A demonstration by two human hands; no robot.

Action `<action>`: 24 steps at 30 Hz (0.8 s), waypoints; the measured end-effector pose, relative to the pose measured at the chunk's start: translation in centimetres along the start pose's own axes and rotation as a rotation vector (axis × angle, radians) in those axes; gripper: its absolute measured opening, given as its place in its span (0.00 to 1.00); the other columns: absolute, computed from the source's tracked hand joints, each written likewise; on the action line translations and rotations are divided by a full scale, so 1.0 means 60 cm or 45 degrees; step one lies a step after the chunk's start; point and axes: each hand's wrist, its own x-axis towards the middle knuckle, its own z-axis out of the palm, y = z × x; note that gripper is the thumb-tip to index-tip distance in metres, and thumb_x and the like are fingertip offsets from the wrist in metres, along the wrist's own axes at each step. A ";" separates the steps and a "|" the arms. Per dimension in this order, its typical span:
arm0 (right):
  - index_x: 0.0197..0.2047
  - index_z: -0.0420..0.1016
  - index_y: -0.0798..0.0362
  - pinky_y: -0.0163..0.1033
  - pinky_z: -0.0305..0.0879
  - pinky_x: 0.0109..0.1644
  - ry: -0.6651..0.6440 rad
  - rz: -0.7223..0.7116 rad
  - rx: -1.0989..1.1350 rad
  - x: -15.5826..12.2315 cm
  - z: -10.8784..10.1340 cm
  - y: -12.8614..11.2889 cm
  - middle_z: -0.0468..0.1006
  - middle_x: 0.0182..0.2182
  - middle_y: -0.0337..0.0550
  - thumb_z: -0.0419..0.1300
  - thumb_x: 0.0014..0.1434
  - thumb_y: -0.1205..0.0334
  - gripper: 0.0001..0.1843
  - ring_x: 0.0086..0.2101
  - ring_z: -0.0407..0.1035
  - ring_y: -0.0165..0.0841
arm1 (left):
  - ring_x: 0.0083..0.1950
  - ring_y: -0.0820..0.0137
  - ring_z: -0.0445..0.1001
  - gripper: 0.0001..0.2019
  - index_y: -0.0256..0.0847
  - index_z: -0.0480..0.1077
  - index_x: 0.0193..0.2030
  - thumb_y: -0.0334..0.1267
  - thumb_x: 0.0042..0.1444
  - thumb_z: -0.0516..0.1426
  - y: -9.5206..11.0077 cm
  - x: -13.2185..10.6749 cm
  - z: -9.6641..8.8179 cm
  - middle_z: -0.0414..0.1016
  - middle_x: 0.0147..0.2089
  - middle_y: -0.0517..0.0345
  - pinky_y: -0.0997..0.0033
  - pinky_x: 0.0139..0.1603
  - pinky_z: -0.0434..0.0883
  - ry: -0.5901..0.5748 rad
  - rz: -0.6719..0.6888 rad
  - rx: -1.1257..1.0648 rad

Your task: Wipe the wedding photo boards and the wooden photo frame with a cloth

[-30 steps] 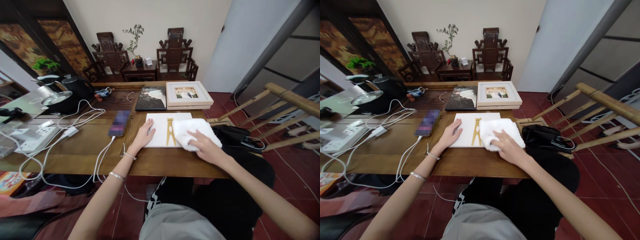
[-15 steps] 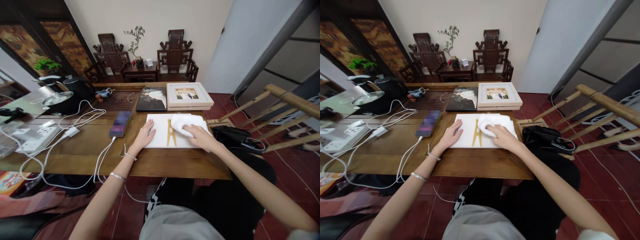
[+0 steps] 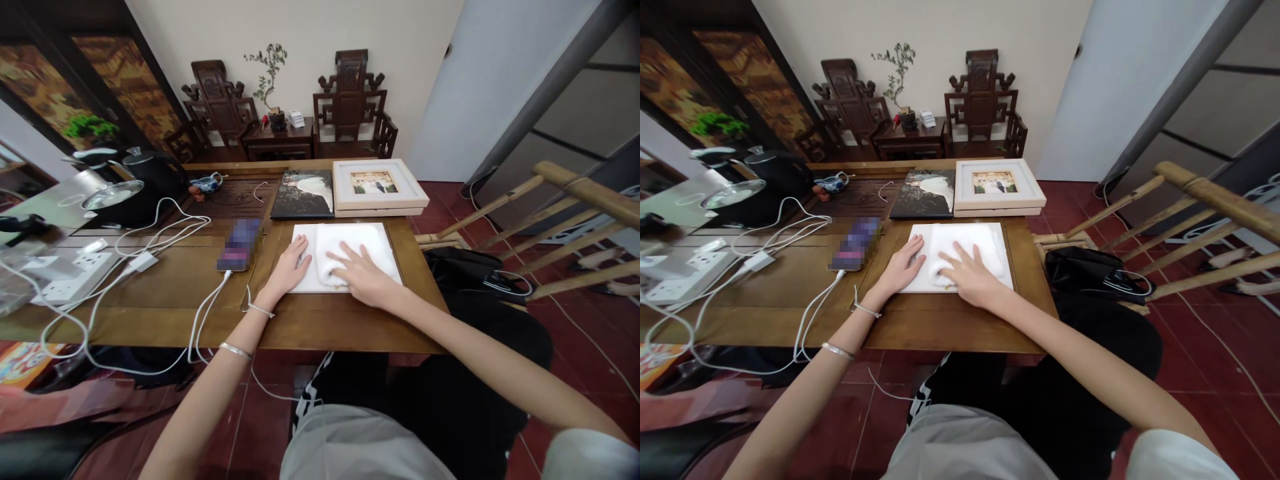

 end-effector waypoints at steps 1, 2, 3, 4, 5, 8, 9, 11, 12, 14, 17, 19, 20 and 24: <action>0.58 0.72 0.54 0.76 0.42 0.65 -0.006 -0.015 -0.003 -0.019 0.001 -0.017 0.54 0.71 0.50 0.46 0.50 0.85 0.35 0.70 0.37 0.57 | 0.74 0.58 0.55 0.26 0.33 0.64 0.65 0.43 0.64 0.49 -0.001 0.000 0.001 0.60 0.71 0.43 0.50 0.73 0.54 -0.006 -0.003 0.003; 0.57 0.73 0.53 0.76 0.42 0.65 -0.008 -0.027 0.000 -0.037 0.001 -0.035 0.54 0.71 0.49 0.46 0.50 0.84 0.35 0.70 0.37 0.57 | 0.74 0.57 0.54 0.26 0.32 0.63 0.66 0.43 0.64 0.49 -0.002 0.001 0.001 0.60 0.71 0.41 0.50 0.73 0.53 -0.018 -0.005 0.007; 0.56 0.74 0.53 0.76 0.43 0.65 -0.009 -0.039 0.009 -0.055 0.001 -0.053 0.55 0.71 0.49 0.47 0.51 0.84 0.34 0.70 0.38 0.57 | 0.74 0.57 0.53 0.26 0.31 0.63 0.66 0.42 0.64 0.48 -0.003 0.001 0.002 0.59 0.71 0.40 0.50 0.73 0.52 -0.036 -0.004 0.009; 0.55 0.75 0.53 0.76 0.44 0.65 -0.014 -0.051 0.022 -0.070 -0.001 -0.068 0.55 0.70 0.49 0.47 0.51 0.84 0.33 0.70 0.39 0.58 | 0.75 0.56 0.52 0.27 0.30 0.62 0.66 0.42 0.65 0.47 -0.006 0.001 0.003 0.57 0.72 0.39 0.49 0.73 0.52 -0.055 0.001 0.010; 0.54 0.75 0.53 0.76 0.45 0.64 -0.028 -0.061 0.037 -0.082 -0.004 -0.082 0.55 0.70 0.49 0.48 0.51 0.83 0.32 0.69 0.39 0.58 | 0.75 0.56 0.50 0.27 0.30 0.61 0.67 0.41 0.65 0.47 -0.008 0.001 0.004 0.56 0.72 0.39 0.48 0.74 0.51 -0.074 0.009 0.010; 0.54 0.75 0.53 0.76 0.48 0.64 -0.061 -0.083 0.076 -0.099 -0.012 -0.102 0.57 0.70 0.49 0.48 0.50 0.83 0.32 0.69 0.41 0.59 | 0.76 0.57 0.47 0.26 0.33 0.59 0.68 0.40 0.65 0.46 -0.016 0.000 0.007 0.53 0.74 0.42 0.49 0.74 0.49 -0.099 0.034 0.007; 0.54 0.75 0.53 0.76 0.48 0.64 -0.061 -0.089 0.085 -0.098 -0.014 -0.100 0.58 0.69 0.49 0.48 0.50 0.83 0.33 0.69 0.42 0.58 | 0.76 0.58 0.46 0.26 0.34 0.59 0.69 0.40 0.65 0.45 -0.018 0.000 0.008 0.52 0.74 0.43 0.49 0.74 0.49 -0.099 0.040 0.005; 0.56 0.74 0.53 0.75 0.48 0.64 -0.041 -0.086 0.100 -0.084 -0.017 -0.087 0.60 0.69 0.48 0.47 0.48 0.83 0.34 0.69 0.43 0.56 | 0.76 0.59 0.46 0.26 0.35 0.59 0.69 0.40 0.66 0.45 -0.020 -0.001 0.009 0.52 0.74 0.44 0.50 0.74 0.48 -0.095 0.048 0.004; 0.56 0.73 0.53 0.74 0.48 0.65 -0.025 -0.076 0.110 -0.073 -0.018 -0.076 0.60 0.68 0.48 0.47 0.48 0.84 0.36 0.69 0.43 0.55 | 0.76 0.58 0.46 0.26 0.34 0.59 0.69 0.40 0.66 0.45 -0.019 -0.002 0.009 0.52 0.74 0.43 0.50 0.75 0.48 -0.094 0.050 0.006; 0.58 0.72 0.52 0.73 0.48 0.65 0.001 -0.044 0.134 -0.044 -0.017 -0.047 0.61 0.68 0.48 0.47 0.47 0.84 0.37 0.69 0.44 0.53 | 0.76 0.58 0.46 0.26 0.33 0.59 0.69 0.40 0.66 0.45 -0.017 -0.002 0.008 0.53 0.74 0.42 0.50 0.75 0.48 -0.090 0.052 0.017; 0.59 0.70 0.52 0.72 0.47 0.65 0.021 0.006 0.151 0.009 -0.016 0.002 0.66 0.65 0.53 0.47 0.48 0.84 0.37 0.69 0.44 0.52 | 0.76 0.59 0.48 0.26 0.34 0.59 0.69 0.41 0.67 0.44 -0.013 -0.003 0.005 0.53 0.74 0.43 0.50 0.74 0.48 -0.086 0.050 0.038; 0.61 0.68 0.54 0.71 0.46 0.66 0.031 0.030 0.144 0.043 -0.015 0.032 0.68 0.62 0.57 0.48 0.49 0.83 0.37 0.69 0.44 0.50 | 0.75 0.59 0.50 0.26 0.34 0.59 0.69 0.41 0.67 0.44 -0.011 -0.003 0.003 0.54 0.74 0.43 0.51 0.75 0.49 -0.088 0.040 0.046; 0.62 0.68 0.55 0.71 0.45 0.66 0.041 0.043 0.138 0.058 -0.014 0.044 0.69 0.62 0.59 0.48 0.50 0.83 0.36 0.69 0.44 0.50 | 0.75 0.60 0.51 0.26 0.34 0.59 0.69 0.41 0.67 0.44 -0.011 -0.003 0.003 0.54 0.74 0.43 0.52 0.75 0.49 -0.087 0.035 0.045; 0.62 0.67 0.56 0.73 0.46 0.65 0.067 0.070 0.083 0.090 -0.010 0.063 0.66 0.64 0.59 0.46 0.51 0.84 0.37 0.69 0.44 0.51 | 0.75 0.61 0.51 0.26 0.37 0.59 0.69 0.40 0.67 0.44 -0.013 -0.004 0.003 0.55 0.74 0.47 0.52 0.75 0.49 -0.073 0.033 0.025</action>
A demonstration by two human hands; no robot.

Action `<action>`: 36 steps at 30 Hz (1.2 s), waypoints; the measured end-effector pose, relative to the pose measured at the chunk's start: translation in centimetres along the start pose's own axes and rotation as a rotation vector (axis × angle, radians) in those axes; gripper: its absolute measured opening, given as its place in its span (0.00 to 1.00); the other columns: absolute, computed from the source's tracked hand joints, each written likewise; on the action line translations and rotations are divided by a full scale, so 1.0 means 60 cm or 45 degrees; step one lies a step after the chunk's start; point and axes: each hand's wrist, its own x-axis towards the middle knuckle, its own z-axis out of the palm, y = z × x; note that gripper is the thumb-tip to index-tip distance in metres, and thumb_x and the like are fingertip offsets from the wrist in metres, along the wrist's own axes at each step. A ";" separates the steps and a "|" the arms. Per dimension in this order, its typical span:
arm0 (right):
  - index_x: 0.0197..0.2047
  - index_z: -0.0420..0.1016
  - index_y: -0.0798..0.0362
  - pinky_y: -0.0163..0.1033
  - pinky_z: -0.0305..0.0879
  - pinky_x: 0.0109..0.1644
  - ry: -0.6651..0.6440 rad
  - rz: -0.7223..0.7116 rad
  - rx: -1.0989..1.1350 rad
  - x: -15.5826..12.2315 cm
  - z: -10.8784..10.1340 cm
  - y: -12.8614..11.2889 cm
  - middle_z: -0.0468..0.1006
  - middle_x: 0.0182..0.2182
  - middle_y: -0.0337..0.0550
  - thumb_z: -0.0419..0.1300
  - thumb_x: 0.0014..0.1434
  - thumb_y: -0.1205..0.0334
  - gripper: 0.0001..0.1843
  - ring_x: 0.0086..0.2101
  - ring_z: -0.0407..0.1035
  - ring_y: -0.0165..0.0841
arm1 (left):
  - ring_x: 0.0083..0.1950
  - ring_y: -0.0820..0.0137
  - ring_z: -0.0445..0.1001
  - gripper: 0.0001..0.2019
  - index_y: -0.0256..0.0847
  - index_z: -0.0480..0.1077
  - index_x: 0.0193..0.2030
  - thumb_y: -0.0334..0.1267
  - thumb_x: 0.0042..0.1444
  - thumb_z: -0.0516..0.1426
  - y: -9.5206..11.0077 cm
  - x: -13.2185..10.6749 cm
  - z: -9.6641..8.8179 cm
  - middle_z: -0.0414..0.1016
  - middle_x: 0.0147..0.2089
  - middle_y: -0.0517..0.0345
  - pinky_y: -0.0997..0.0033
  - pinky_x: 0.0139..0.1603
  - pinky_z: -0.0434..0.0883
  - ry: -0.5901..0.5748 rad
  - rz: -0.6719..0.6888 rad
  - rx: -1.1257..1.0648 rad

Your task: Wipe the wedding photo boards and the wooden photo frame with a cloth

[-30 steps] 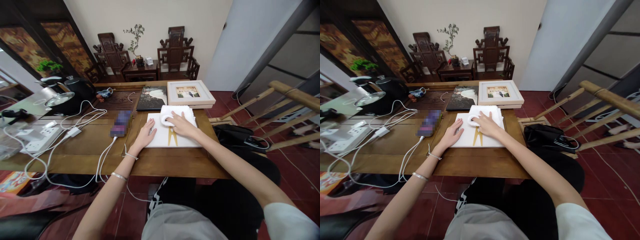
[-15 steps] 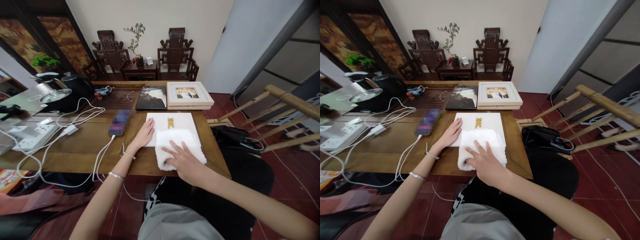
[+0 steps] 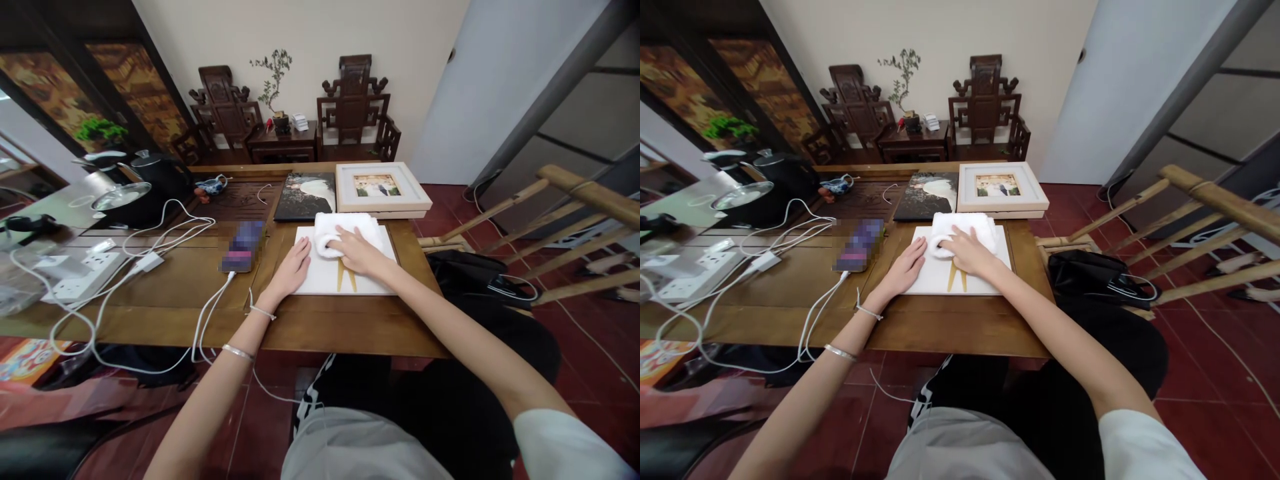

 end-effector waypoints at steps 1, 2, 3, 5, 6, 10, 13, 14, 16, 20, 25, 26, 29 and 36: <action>0.62 0.68 0.56 0.74 0.45 0.64 -0.002 -0.003 -0.026 -0.001 0.002 -0.004 0.64 0.66 0.57 0.46 0.51 0.85 0.37 0.69 0.43 0.52 | 0.75 0.61 0.51 0.26 0.37 0.59 0.69 0.40 0.67 0.44 -0.001 0.000 0.001 0.55 0.74 0.48 0.51 0.75 0.49 0.006 0.000 -0.005; 0.61 0.68 0.55 0.75 0.44 0.64 -0.009 -0.011 -0.052 -0.006 0.004 -0.010 0.61 0.67 0.56 0.45 0.51 0.85 0.37 0.70 0.41 0.53 | 0.75 0.61 0.51 0.26 0.37 0.59 0.69 0.39 0.67 0.44 -0.002 0.000 0.002 0.55 0.74 0.48 0.51 0.74 0.49 0.013 -0.002 -0.008; 0.61 0.69 0.55 0.77 0.44 0.64 -0.019 -0.019 -0.075 -0.014 0.006 -0.019 0.59 0.68 0.54 0.45 0.51 0.85 0.36 0.70 0.40 0.55 | 0.75 0.61 0.51 0.26 0.37 0.59 0.69 0.39 0.66 0.44 -0.002 0.000 0.003 0.55 0.73 0.48 0.51 0.74 0.49 0.018 -0.003 -0.007; 0.60 0.70 0.55 0.78 0.42 0.63 -0.049 -0.034 -0.100 -0.039 0.010 -0.043 0.57 0.69 0.53 0.47 0.53 0.84 0.34 0.70 0.38 0.57 | 0.75 0.61 0.51 0.26 0.37 0.59 0.69 0.39 0.66 0.44 -0.003 0.001 0.004 0.56 0.73 0.47 0.51 0.74 0.50 0.025 -0.002 -0.002; 0.60 0.71 0.54 0.78 0.42 0.64 -0.062 -0.042 -0.103 -0.055 0.012 -0.057 0.57 0.69 0.53 0.47 0.54 0.83 0.33 0.70 0.38 0.57 | 0.75 0.60 0.52 0.26 0.35 0.60 0.69 0.39 0.66 0.44 -0.003 0.001 0.005 0.56 0.73 0.46 0.51 0.74 0.50 0.028 -0.001 0.001; 0.56 0.75 0.54 0.78 0.41 0.65 -0.065 -0.095 -0.091 -0.126 0.017 -0.117 0.57 0.69 0.52 0.47 0.56 0.82 0.30 0.69 0.39 0.58 | 0.75 0.60 0.52 0.25 0.35 0.61 0.68 0.39 0.66 0.43 -0.001 0.002 0.004 0.57 0.73 0.45 0.51 0.74 0.51 0.037 0.008 -0.003; 0.53 0.77 0.54 0.78 0.43 0.64 -0.082 -0.131 -0.053 -0.164 0.014 -0.149 0.58 0.69 0.52 0.47 0.56 0.81 0.28 0.69 0.41 0.60 | 0.75 0.60 0.52 0.25 0.37 0.61 0.68 0.37 0.66 0.44 -0.002 0.001 0.004 0.57 0.73 0.48 0.50 0.74 0.51 0.037 0.018 -0.014; 0.53 0.77 0.54 0.78 0.44 0.64 -0.093 -0.136 -0.040 -0.171 0.012 -0.155 0.59 0.69 0.52 0.48 0.55 0.81 0.28 0.69 0.41 0.59 | 0.75 0.60 0.52 0.25 0.37 0.61 0.68 0.37 0.65 0.44 -0.002 0.001 0.004 0.57 0.73 0.48 0.49 0.74 0.51 0.034 0.020 -0.016; 0.53 0.76 0.53 0.77 0.45 0.64 -0.111 -0.137 -0.017 -0.176 0.007 -0.160 0.60 0.68 0.50 0.48 0.55 0.81 0.29 0.69 0.42 0.58 | 0.75 0.60 0.52 0.26 0.37 0.61 0.68 0.36 0.65 0.44 -0.003 0.002 0.004 0.57 0.73 0.48 0.49 0.74 0.51 0.027 0.021 -0.017; 0.56 0.75 0.53 0.76 0.46 0.64 -0.109 -0.098 0.005 -0.149 0.000 -0.141 0.62 0.67 0.49 0.47 0.52 0.82 0.32 0.69 0.44 0.56 | 0.75 0.60 0.52 0.25 0.36 0.61 0.68 0.36 0.65 0.44 -0.001 0.002 0.003 0.57 0.73 0.47 0.50 0.74 0.51 0.021 0.015 -0.023; 0.58 0.73 0.53 0.75 0.46 0.64 -0.069 -0.011 -0.042 -0.067 0.002 -0.080 0.60 0.68 0.50 0.49 0.51 0.81 0.34 0.69 0.43 0.55 | 0.75 0.60 0.52 0.25 0.32 0.61 0.68 0.37 0.66 0.44 0.004 0.002 0.001 0.57 0.72 0.43 0.52 0.75 0.50 0.016 -0.016 -0.021; 0.59 0.72 0.53 0.76 0.47 0.63 -0.053 0.014 -0.066 -0.047 0.004 -0.068 0.60 0.68 0.50 0.49 0.51 0.81 0.34 0.69 0.43 0.56 | 0.75 0.60 0.52 0.25 0.33 0.61 0.68 0.37 0.66 0.44 0.005 0.002 0.000 0.58 0.72 0.43 0.52 0.75 0.50 0.012 -0.019 -0.025; 0.62 0.70 0.54 0.79 0.46 0.61 -0.006 0.085 -0.128 0.005 0.011 -0.042 0.58 0.69 0.52 0.48 0.53 0.81 0.34 0.68 0.42 0.59 | 0.75 0.60 0.52 0.25 0.34 0.62 0.67 0.38 0.66 0.44 0.007 0.002 -0.003 0.57 0.73 0.44 0.52 0.74 0.50 0.003 -0.017 -0.034; 0.61 0.71 0.53 0.82 0.43 0.61 -0.017 0.118 -0.173 0.009 0.020 -0.059 0.55 0.70 0.52 0.47 0.56 0.80 0.33 0.68 0.40 0.63 | 0.74 0.61 0.53 0.25 0.37 0.62 0.67 0.38 0.65 0.45 0.005 0.002 -0.004 0.58 0.73 0.48 0.52 0.75 0.51 0.017 -0.009 -0.045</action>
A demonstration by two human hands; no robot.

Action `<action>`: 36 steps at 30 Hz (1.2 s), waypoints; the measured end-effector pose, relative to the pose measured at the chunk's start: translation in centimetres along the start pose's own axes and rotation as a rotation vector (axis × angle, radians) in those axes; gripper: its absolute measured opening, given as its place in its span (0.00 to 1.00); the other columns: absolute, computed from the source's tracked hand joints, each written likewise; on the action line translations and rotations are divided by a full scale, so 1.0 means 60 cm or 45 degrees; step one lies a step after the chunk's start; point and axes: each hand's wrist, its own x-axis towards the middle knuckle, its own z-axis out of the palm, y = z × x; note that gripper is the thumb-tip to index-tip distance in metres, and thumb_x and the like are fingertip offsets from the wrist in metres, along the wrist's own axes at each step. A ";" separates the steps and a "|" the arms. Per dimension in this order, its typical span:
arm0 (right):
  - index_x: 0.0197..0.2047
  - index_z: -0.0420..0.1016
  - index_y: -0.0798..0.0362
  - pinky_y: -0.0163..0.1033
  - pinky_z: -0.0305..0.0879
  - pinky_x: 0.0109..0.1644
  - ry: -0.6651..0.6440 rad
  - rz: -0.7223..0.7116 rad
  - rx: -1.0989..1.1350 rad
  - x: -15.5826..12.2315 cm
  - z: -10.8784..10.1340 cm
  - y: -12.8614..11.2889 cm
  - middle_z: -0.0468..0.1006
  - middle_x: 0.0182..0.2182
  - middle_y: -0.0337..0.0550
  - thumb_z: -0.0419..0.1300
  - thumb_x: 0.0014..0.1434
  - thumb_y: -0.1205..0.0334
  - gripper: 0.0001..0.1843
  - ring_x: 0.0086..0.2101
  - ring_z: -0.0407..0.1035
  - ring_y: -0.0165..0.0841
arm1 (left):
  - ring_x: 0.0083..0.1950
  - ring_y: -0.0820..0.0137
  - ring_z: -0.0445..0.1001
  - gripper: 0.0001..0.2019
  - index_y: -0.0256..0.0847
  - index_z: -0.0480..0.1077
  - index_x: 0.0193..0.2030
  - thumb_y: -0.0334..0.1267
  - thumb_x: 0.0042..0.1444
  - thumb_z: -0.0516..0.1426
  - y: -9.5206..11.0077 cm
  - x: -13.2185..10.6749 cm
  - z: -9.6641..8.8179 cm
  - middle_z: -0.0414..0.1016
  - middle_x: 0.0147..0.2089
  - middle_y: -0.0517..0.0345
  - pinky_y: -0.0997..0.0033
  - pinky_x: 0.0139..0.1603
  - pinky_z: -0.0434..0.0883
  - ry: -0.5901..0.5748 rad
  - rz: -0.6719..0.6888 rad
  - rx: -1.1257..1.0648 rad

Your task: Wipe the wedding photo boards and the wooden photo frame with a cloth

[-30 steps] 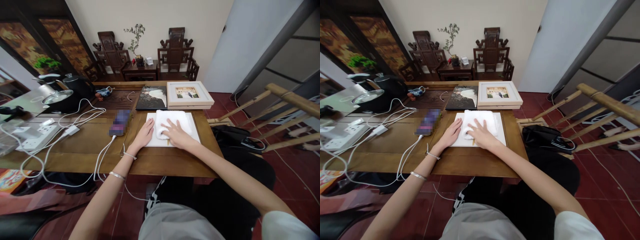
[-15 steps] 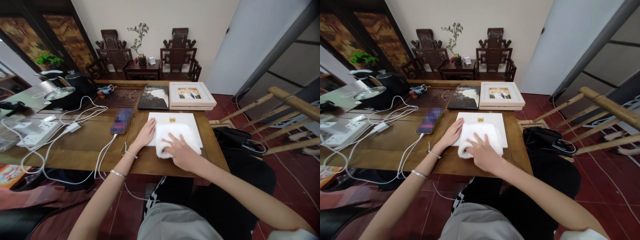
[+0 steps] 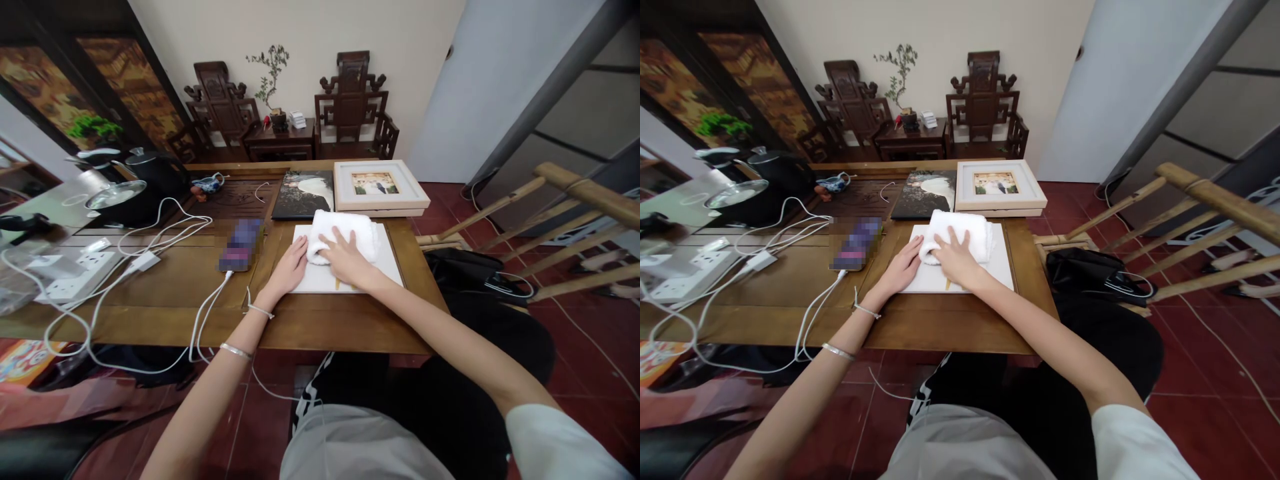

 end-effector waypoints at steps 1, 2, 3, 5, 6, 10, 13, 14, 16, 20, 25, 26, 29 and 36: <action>0.61 0.72 0.53 0.81 0.43 0.61 -0.028 -0.007 -0.005 -0.016 -0.002 -0.010 0.55 0.70 0.52 0.48 0.56 0.80 0.32 0.68 0.40 0.63 | 0.74 0.61 0.53 0.25 0.37 0.62 0.68 0.37 0.65 0.45 -0.001 0.000 0.001 0.58 0.72 0.48 0.51 0.74 0.51 0.003 -0.001 -0.001; 0.60 0.72 0.53 0.81 0.43 0.61 -0.052 -0.021 -0.008 -0.035 -0.004 -0.021 0.54 0.71 0.52 0.48 0.56 0.80 0.32 0.68 0.40 0.63 | 0.74 0.61 0.54 0.25 0.37 0.62 0.68 0.37 0.65 0.45 -0.002 0.000 0.002 0.58 0.72 0.48 0.51 0.74 0.51 0.006 -0.001 0.001; 0.60 0.73 0.53 0.81 0.43 0.62 -0.068 -0.039 -0.010 -0.055 -0.007 -0.033 0.54 0.71 0.52 0.48 0.57 0.79 0.31 0.68 0.40 0.63 | 0.74 0.61 0.54 0.25 0.37 0.62 0.68 0.37 0.65 0.45 -0.003 0.001 0.002 0.58 0.72 0.48 0.51 0.74 0.51 0.008 0.001 0.004; 0.58 0.75 0.54 0.81 0.43 0.62 -0.089 -0.089 -0.006 -0.099 -0.016 -0.060 0.54 0.71 0.53 0.48 0.58 0.78 0.28 0.68 0.40 0.64 | 0.74 0.60 0.54 0.25 0.36 0.62 0.68 0.37 0.65 0.45 -0.004 0.001 0.003 0.58 0.72 0.47 0.50 0.74 0.52 0.011 0.002 0.010; 0.56 0.76 0.55 0.81 0.43 0.62 -0.101 -0.118 0.000 -0.119 -0.022 -0.073 0.54 0.70 0.53 0.48 0.58 0.78 0.27 0.68 0.40 0.64 | 0.74 0.60 0.54 0.25 0.36 0.62 0.67 0.37 0.66 0.45 -0.004 0.001 0.003 0.58 0.72 0.47 0.50 0.74 0.52 0.011 0.003 0.012; 0.52 0.78 0.55 0.80 0.46 0.62 -0.218 -0.212 0.046 -0.175 -0.046 -0.110 0.57 0.69 0.53 0.51 0.58 0.77 0.23 0.68 0.42 0.64 | 0.74 0.60 0.53 0.25 0.33 0.63 0.67 0.36 0.66 0.45 -0.004 0.000 0.001 0.58 0.72 0.45 0.51 0.74 0.52 0.007 0.018 0.005; 0.52 0.79 0.55 0.78 0.47 0.63 -0.236 -0.233 0.081 -0.181 -0.053 -0.110 0.58 0.69 0.52 0.51 0.57 0.77 0.24 0.68 0.43 0.62 | 0.74 0.60 0.53 0.25 0.32 0.62 0.67 0.36 0.65 0.45 -0.005 -0.001 0.001 0.57 0.72 0.43 0.51 0.74 0.52 0.008 0.033 -0.003; 0.52 0.78 0.54 0.77 0.47 0.64 -0.222 -0.234 0.096 -0.177 -0.053 -0.105 0.59 0.69 0.50 0.50 0.56 0.78 0.25 0.68 0.43 0.60 | 0.74 0.60 0.53 0.25 0.32 0.62 0.67 0.35 0.65 0.45 -0.005 -0.001 0.001 0.57 0.72 0.43 0.51 0.74 0.52 0.011 0.035 -0.006; 0.54 0.77 0.54 0.75 0.46 0.65 -0.181 -0.219 0.127 -0.160 -0.049 -0.089 0.60 0.68 0.48 0.49 0.55 0.79 0.28 0.69 0.43 0.57 | 0.74 0.61 0.53 0.25 0.33 0.62 0.67 0.35 0.65 0.45 -0.004 -0.001 0.000 0.57 0.72 0.44 0.52 0.74 0.52 0.007 0.033 -0.008; 0.58 0.74 0.51 0.73 0.45 0.66 -0.140 -0.100 0.165 -0.106 -0.038 -0.042 0.61 0.68 0.45 0.49 0.52 0.81 0.33 0.69 0.43 0.53 | 0.74 0.60 0.53 0.25 0.29 0.62 0.67 0.36 0.66 0.45 0.000 -0.001 -0.001 0.57 0.72 0.41 0.54 0.75 0.51 -0.008 0.010 0.004; 0.62 0.70 0.53 0.75 0.48 0.64 -0.012 0.041 0.082 -0.023 -0.022 0.001 0.61 0.68 0.49 0.49 0.54 0.80 0.34 0.69 0.44 0.55 | 0.75 0.59 0.52 0.25 0.32 0.63 0.67 0.38 0.66 0.47 0.004 -0.001 0.000 0.58 0.72 0.43 0.54 0.75 0.49 0.002 -0.035 -0.071; 0.63 0.69 0.53 0.76 0.48 0.63 0.005 0.071 0.063 -0.008 -0.019 0.002 0.61 0.68 0.50 0.48 0.55 0.80 0.34 0.68 0.44 0.56 | 0.74 0.59 0.52 0.25 0.34 0.63 0.67 0.39 0.66 0.48 0.007 -0.001 -0.001 0.58 0.72 0.44 0.54 0.75 0.50 0.016 -0.044 -0.107; 0.63 0.69 0.54 0.80 0.47 0.60 0.018 0.160 0.018 0.023 -0.011 -0.012 0.58 0.69 0.54 0.47 0.58 0.78 0.31 0.68 0.44 0.62 | 0.73 0.59 0.57 0.26 0.36 0.63 0.67 0.45 0.67 0.47 0.017 -0.004 -0.006 0.61 0.70 0.46 0.53 0.74 0.52 0.122 -0.121 -0.265; 0.58 0.73 0.53 0.78 0.44 0.63 -0.073 -0.251 -0.010 -0.001 -0.019 -0.051 0.57 0.70 0.51 0.51 0.57 0.78 0.28 0.69 0.42 0.59 | 0.73 0.62 0.57 0.31 0.38 0.63 0.68 0.56 0.69 0.41 0.042 -0.012 -0.016 0.60 0.71 0.49 0.56 0.74 0.51 0.448 -0.139 -0.600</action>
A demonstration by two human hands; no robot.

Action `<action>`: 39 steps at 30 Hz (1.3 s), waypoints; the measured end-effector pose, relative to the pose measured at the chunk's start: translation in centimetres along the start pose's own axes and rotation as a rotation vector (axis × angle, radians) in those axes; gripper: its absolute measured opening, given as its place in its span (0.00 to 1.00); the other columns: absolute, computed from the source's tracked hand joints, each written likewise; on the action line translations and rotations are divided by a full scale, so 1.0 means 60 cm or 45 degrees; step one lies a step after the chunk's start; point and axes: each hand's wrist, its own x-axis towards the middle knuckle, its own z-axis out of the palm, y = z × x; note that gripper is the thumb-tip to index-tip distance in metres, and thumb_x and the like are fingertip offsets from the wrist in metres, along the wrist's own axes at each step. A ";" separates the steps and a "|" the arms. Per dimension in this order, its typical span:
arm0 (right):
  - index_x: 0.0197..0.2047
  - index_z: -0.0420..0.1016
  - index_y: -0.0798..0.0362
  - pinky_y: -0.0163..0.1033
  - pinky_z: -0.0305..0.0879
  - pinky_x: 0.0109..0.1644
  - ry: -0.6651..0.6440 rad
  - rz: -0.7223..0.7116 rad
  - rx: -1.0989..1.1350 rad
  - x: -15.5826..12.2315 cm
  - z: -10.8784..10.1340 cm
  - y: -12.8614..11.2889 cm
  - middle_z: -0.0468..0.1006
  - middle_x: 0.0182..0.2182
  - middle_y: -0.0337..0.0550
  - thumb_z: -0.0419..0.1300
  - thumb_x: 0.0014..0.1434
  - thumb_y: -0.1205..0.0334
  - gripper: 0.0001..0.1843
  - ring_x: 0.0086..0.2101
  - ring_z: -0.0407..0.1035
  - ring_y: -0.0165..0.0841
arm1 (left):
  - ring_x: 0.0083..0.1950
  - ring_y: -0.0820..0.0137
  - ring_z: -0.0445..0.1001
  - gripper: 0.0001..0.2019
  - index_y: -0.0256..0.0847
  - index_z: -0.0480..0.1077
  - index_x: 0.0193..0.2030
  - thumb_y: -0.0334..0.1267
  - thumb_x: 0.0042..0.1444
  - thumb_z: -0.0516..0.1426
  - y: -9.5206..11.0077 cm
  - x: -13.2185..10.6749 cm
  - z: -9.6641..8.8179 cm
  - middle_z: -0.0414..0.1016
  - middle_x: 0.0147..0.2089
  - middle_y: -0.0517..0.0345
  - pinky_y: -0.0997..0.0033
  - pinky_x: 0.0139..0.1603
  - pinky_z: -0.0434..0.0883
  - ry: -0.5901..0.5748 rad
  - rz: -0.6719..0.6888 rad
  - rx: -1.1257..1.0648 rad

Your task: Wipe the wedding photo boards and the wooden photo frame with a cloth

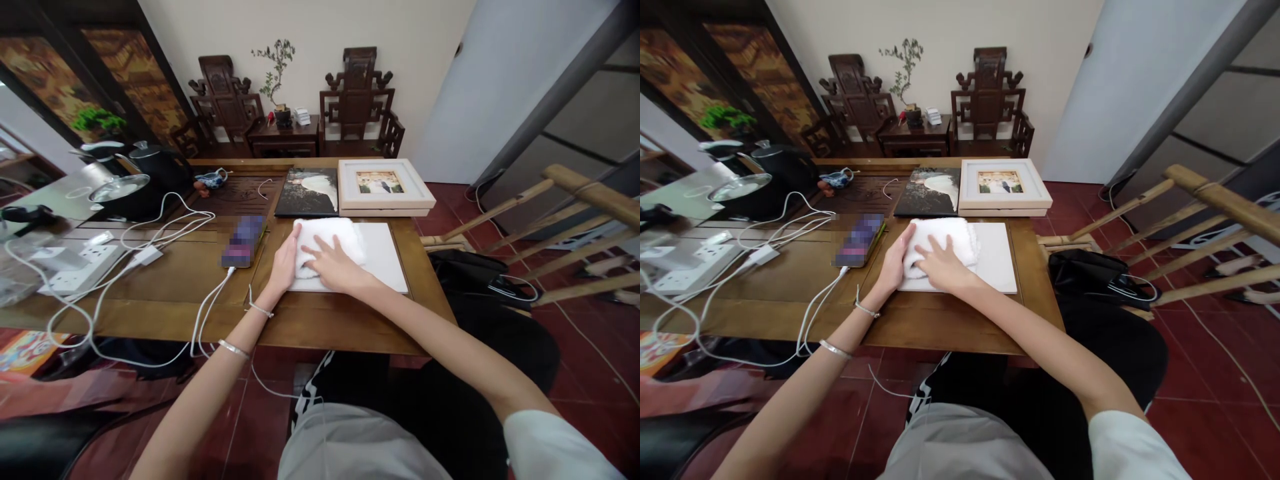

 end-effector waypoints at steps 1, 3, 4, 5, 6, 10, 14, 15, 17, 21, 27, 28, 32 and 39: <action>0.57 0.75 0.53 0.77 0.45 0.64 -0.017 -0.098 0.008 -0.013 -0.001 -0.002 0.58 0.69 0.50 0.51 0.57 0.79 0.27 0.69 0.42 0.58 | 0.73 0.62 0.56 0.32 0.38 0.63 0.68 0.57 0.69 0.40 0.002 -0.001 0.000 0.60 0.71 0.49 0.56 0.74 0.50 0.013 0.012 -0.002; 0.54 0.76 0.54 0.74 0.45 0.65 -0.042 -0.234 0.029 -0.043 -0.004 -0.004 0.60 0.68 0.49 0.50 0.55 0.81 0.27 0.69 0.42 0.55 | 0.74 0.63 0.54 0.33 0.37 0.63 0.68 0.57 0.69 0.39 0.004 -0.002 0.001 0.59 0.71 0.49 0.57 0.75 0.48 0.015 0.035 0.025; 0.53 0.76 0.54 0.73 0.45 0.65 -0.049 -0.272 0.043 -0.060 -0.006 -0.005 0.62 0.68 0.48 0.50 0.54 0.82 0.28 0.69 0.43 0.54 | 0.74 0.63 0.55 0.33 0.37 0.63 0.68 0.57 0.69 0.38 0.004 -0.002 0.002 0.59 0.71 0.49 0.57 0.75 0.48 0.012 0.042 0.048; 0.53 0.76 0.54 0.72 0.45 0.66 -0.057 -0.297 0.062 -0.076 -0.009 -0.005 0.63 0.67 0.48 0.49 0.53 0.82 0.28 0.69 0.44 0.53 | 0.74 0.63 0.55 0.32 0.37 0.63 0.68 0.57 0.69 0.38 0.005 -0.003 0.003 0.59 0.71 0.50 0.57 0.75 0.48 0.004 0.045 0.076; 0.52 0.76 0.54 0.71 0.46 0.66 -0.065 -0.310 0.083 -0.091 -0.013 -0.004 0.65 0.66 0.48 0.49 0.53 0.83 0.29 0.69 0.45 0.52 | 0.73 0.64 0.56 0.32 0.38 0.63 0.68 0.56 0.69 0.38 0.005 -0.003 0.004 0.60 0.71 0.51 0.57 0.75 0.49 -0.009 0.044 0.109; 0.50 0.77 0.53 0.66 0.51 0.65 -0.124 -0.231 0.149 -0.127 -0.038 0.005 0.72 0.60 0.51 0.49 0.51 0.82 0.28 0.67 0.52 0.49 | 0.73 0.62 0.57 0.32 0.33 0.64 0.67 0.55 0.69 0.39 -0.001 -0.005 0.009 0.60 0.71 0.46 0.58 0.74 0.51 -0.094 0.015 0.271; 0.49 0.78 0.54 0.57 0.59 0.61 -0.100 0.004 0.120 -0.108 -0.050 0.034 0.76 0.54 0.57 0.51 0.52 0.80 0.26 0.62 0.62 0.48 | 0.72 0.60 0.59 0.29 0.31 0.64 0.66 0.50 0.69 0.43 -0.010 -0.004 0.011 0.62 0.70 0.43 0.56 0.73 0.54 -0.216 -0.011 0.427; 0.49 0.79 0.53 0.55 0.60 0.60 -0.060 0.071 0.108 -0.097 -0.049 0.044 0.76 0.54 0.57 0.51 0.52 0.79 0.26 0.60 0.64 0.48 | 0.71 0.60 0.60 0.28 0.32 0.63 0.66 0.49 0.69 0.44 -0.012 -0.004 0.010 0.62 0.69 0.44 0.55 0.73 0.55 -0.238 -0.014 0.449; 0.50 0.79 0.52 0.50 0.62 0.57 0.030 0.195 0.103 -0.069 -0.044 0.064 0.77 0.52 0.55 0.50 0.54 0.77 0.26 0.55 0.69 0.47 | 0.71 0.60 0.60 0.26 0.35 0.64 0.66 0.46 0.68 0.45 -0.016 -0.003 0.009 0.63 0.69 0.46 0.56 0.73 0.55 -0.275 -0.003 0.471; 0.55 0.76 0.52 0.41 0.64 0.49 0.155 0.363 0.209 -0.005 -0.037 0.092 0.80 0.49 0.52 0.50 0.55 0.76 0.28 0.47 0.73 0.43 | 0.72 0.59 0.59 0.24 0.36 0.67 0.64 0.44 0.67 0.47 -0.022 -0.001 0.007 0.64 0.69 0.47 0.53 0.73 0.54 -0.320 0.052 0.484; 0.53 0.77 0.54 0.37 0.63 0.46 0.171 0.224 0.387 0.087 -0.056 0.077 0.80 0.49 0.50 0.50 0.56 0.74 0.25 0.46 0.72 0.40 | 0.71 0.57 0.61 0.21 0.37 0.70 0.60 0.40 0.64 0.50 -0.020 0.001 0.005 0.67 0.67 0.47 0.52 0.72 0.57 -0.317 0.085 0.510; 0.52 0.77 0.54 0.37 0.63 0.46 0.153 0.202 0.387 0.098 -0.059 0.071 0.80 0.49 0.50 0.50 0.56 0.74 0.24 0.46 0.72 0.40 | 0.70 0.57 0.62 0.21 0.36 0.70 0.60 0.40 0.64 0.50 -0.019 0.002 0.005 0.68 0.66 0.46 0.53 0.72 0.58 -0.322 0.093 0.506; 0.52 0.77 0.53 0.38 0.62 0.47 0.114 0.241 0.372 0.112 -0.067 0.063 0.80 0.49 0.50 0.51 0.56 0.73 0.23 0.45 0.72 0.40 | 0.69 0.57 0.64 0.21 0.36 0.70 0.60 0.39 0.63 0.50 -0.019 0.002 0.003 0.69 0.66 0.47 0.53 0.72 0.58 -0.332 0.098 0.518; 0.49 0.79 0.58 0.39 0.62 0.49 0.140 0.407 0.353 0.019 -0.068 0.149 0.80 0.49 0.52 0.50 0.58 0.70 0.21 0.47 0.72 0.44 | 0.71 0.58 0.60 0.22 0.35 0.69 0.61 0.40 0.63 0.50 -0.026 -0.002 0.007 0.64 0.69 0.44 0.52 0.73 0.55 -0.329 0.072 0.521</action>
